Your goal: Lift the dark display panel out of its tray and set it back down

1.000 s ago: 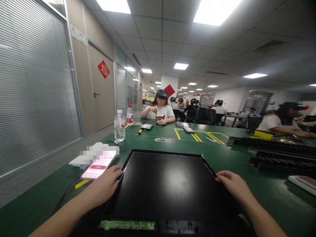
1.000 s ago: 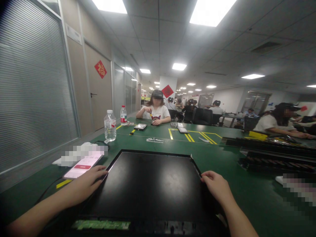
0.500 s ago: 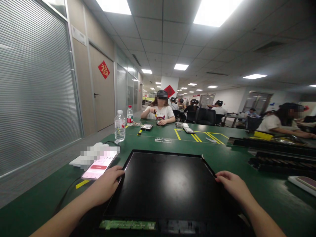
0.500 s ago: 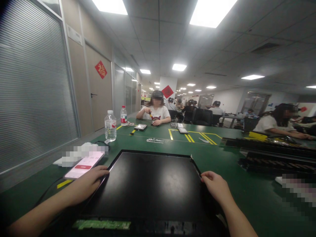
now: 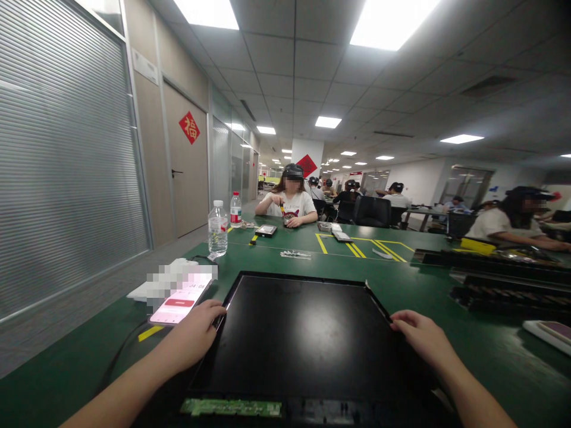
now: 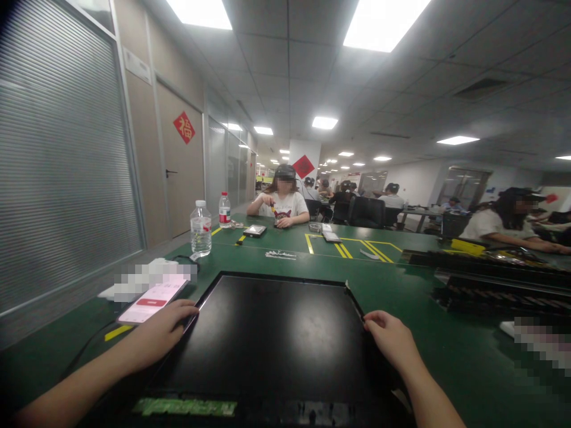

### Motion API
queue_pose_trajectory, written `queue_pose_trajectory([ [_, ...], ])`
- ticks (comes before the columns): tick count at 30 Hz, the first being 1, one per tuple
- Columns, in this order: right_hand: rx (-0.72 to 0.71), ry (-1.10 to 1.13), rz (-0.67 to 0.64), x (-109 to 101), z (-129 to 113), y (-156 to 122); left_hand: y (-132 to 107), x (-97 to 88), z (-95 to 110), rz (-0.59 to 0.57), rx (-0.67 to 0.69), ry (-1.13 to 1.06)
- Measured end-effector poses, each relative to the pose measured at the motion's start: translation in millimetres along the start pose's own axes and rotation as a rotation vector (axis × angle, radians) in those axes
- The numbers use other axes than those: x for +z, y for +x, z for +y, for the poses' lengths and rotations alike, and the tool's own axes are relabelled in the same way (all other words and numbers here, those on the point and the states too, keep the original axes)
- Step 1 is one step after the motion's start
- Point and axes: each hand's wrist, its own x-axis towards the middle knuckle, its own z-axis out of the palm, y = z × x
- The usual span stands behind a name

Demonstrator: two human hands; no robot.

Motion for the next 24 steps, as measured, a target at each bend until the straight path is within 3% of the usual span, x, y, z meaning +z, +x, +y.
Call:
queue_pose_trajectory([
  [5,0.009,0.007,-0.003,-4.3,-0.2,0.1,0.5,4.9,1.1,0.016,0.01,0.001],
  [16,0.018,0.035,-0.012,-10.2,-1.7,-1.2,-3.5,-6.8,10.1,0.004,-0.059,-0.148],
  [21,0.007,0.045,-0.004,-13.0,3.7,2.4,0.8,-14.4,19.0,0.021,-0.058,-0.58],
  [24,0.007,0.048,-0.003,-15.2,2.9,1.9,3.2,-15.4,23.6,0.003,-0.161,-0.852],
])
